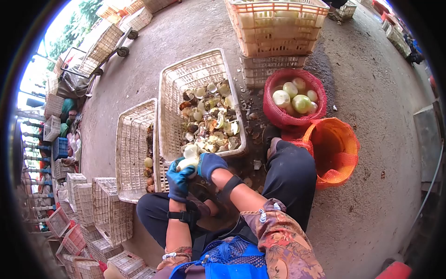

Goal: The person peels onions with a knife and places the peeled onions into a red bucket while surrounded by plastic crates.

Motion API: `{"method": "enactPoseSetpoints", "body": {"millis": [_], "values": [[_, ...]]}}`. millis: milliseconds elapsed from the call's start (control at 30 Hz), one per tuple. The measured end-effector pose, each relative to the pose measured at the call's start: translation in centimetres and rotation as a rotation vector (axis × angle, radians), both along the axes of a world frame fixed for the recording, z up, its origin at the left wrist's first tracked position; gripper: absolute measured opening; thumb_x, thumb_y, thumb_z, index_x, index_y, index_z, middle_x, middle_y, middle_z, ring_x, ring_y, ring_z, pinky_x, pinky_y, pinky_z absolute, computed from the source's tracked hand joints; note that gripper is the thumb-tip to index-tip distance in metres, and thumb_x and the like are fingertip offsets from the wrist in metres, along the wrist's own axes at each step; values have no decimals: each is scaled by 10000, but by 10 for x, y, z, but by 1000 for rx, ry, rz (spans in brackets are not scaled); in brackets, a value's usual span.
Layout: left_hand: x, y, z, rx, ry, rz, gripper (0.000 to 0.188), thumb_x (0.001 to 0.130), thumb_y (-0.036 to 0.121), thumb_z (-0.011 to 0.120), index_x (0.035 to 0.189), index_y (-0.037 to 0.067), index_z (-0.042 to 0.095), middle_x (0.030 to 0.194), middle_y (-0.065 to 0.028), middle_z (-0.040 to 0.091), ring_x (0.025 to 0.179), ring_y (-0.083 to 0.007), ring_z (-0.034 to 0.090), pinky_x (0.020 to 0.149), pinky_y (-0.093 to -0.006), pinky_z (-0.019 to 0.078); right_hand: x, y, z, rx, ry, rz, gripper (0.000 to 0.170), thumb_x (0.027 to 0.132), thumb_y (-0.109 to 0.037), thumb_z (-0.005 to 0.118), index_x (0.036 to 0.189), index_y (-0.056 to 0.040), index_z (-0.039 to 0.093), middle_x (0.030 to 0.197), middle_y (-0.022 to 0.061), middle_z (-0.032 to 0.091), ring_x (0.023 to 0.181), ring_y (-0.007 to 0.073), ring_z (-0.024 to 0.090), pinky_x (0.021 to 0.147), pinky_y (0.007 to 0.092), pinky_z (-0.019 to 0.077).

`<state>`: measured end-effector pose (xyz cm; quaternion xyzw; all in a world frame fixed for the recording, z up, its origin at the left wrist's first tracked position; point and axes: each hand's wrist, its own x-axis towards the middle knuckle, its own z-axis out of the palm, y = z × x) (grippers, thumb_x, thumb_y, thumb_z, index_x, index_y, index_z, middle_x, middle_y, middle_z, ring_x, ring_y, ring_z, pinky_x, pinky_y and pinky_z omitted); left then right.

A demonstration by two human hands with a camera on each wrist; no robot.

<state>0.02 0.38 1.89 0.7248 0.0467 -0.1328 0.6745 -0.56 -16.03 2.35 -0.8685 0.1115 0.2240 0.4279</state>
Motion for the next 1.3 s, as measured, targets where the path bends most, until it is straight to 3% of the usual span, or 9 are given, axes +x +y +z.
{"method": "enactPoseSetpoints", "body": {"millis": [233,267,400,567,633,700,933,1233,1300], "values": [[-5,-11,0,-346,-157,168,527,758,37,717,1255,6,543,1139,-90,625,1027,-202,607,918,-333,505,5,-20,-16,254,11,-296,374,822,-337,610,1022,-32,691,999,249,672,863,367,682,735,438,547],[-4,-17,0,-315,-197,188,559,758,42,716,1282,8,524,1150,-87,617,1025,-200,605,915,-335,504,1,-22,-19,670,55,-407,363,846,-340,636,1012,-20,679,854,184,695,648,249,678,549,375,537],[-1,-32,2,-269,-279,78,685,748,20,747,1367,8,453,1236,-98,585,1090,-216,588,945,-344,493,-2,-27,-1,1060,-46,-444,364,874,-323,651,1039,2,649,762,80,677,538,149,610,461,294,495],[-1,-32,1,-116,-260,-80,696,727,5,778,1352,1,471,1260,-100,585,1115,-220,588,974,-344,491,6,-24,-33,678,-48,-398,321,870,-289,633,1037,-16,650,812,148,684,658,229,656,543,338,511],[5,-28,16,239,-287,-163,656,695,73,797,1279,-4,508,1181,-118,605,1046,-230,609,914,-342,505,7,-27,-14,401,-85,-317,400,832,-337,654,1073,-17,652,922,224,691,825,345,685,723,411,549],[7,-27,29,593,-298,-246,625,663,141,816,1206,-8,545,1101,-137,626,976,-240,629,854,-339,519,9,-22,-30,344,-210,-294,354,825,-305,663,1039,-24,658,850,189,689,763,295,681,700,398,540],[-2,-19,-12,300,-483,-143,609,659,92,807,1191,3,523,1106,-105,594,994,-213,602,885,-330,502,15,-20,-35,76,-222,-136,388,788,-327,676,1044,-38,657,899,207,682,838,367,666,731,412,519],[-3,-28,10,85,-428,-99,729,639,5,814,1278,18,463,1179,-75,537,1085,-201,551,939,-322,484,16,-23,-27,886,-104,-273,401,836,-284,646,1129,-10,631,1013,172,696,931,296,675,797,385,519],[-1,-29,-3,142,-469,-126,755,632,-5,819,1292,19,453,1188,-74,533,1088,-203,550,941,-323,481,18,-30,-18,432,-179,-186,406,831,-270,639,1156,-29,613,1049,204,676,966,346,659,822,412,514]]}}
